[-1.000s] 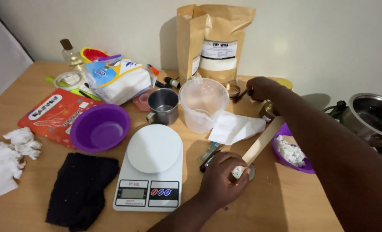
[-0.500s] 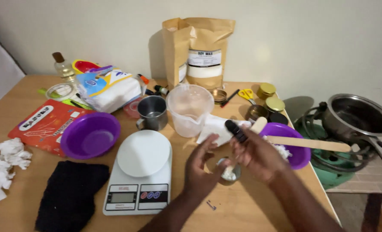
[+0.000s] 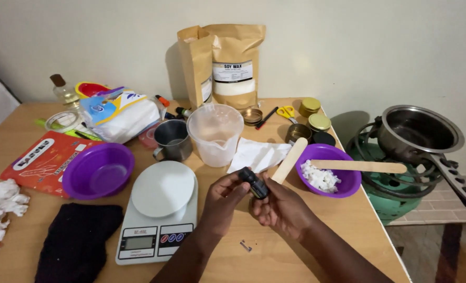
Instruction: Scraping wax flakes from a small metal container into a purple bowl using a wooden stick on a workspace.
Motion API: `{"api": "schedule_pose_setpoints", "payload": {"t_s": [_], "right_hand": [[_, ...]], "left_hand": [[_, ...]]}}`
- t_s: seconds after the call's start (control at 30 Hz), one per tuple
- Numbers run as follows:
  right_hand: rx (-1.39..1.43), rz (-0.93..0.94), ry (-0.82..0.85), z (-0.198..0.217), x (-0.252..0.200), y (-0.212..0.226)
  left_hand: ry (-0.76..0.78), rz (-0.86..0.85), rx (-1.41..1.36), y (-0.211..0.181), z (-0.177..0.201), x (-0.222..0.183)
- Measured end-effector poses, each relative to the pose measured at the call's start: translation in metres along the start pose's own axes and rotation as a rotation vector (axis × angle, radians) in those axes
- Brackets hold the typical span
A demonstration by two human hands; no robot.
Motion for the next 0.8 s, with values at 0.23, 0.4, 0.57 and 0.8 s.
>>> {"api": "schedule_pose_setpoints", "payload": {"t_s": [0.23,0.4,0.57,0.8], "right_hand": [[-0.144,0.321,-0.034,-0.01,-0.006,-0.002],[-0.001,0.364,0.049,-0.013,-0.003,-0.01],[-0.035,0.398,-0.057,-0.02,-0.009,-0.011],[-0.253,0.49,-0.104,-0.029,-0.015,-0.013]], "left_hand": [[-0.113,-0.006,0.05,-0.019,0.002,-0.001],[-0.049,0.066,-0.087,-0.011,0.003,0.002],[-0.052,0.179,-0.191,-0.008,-0.001,-0.001],[-0.06,0.241,-0.158,-0.011,-0.004,-0.002]]}}
Point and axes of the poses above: each hand's wrist, its own x-axis towards the middle knuckle, its own z-axis out of the back of the hand, y = z × x, the point moved 4 cm from there along x, towards the middle knuckle, and after that the axes turned 14 degrees about -z, right-handed, at the moved point
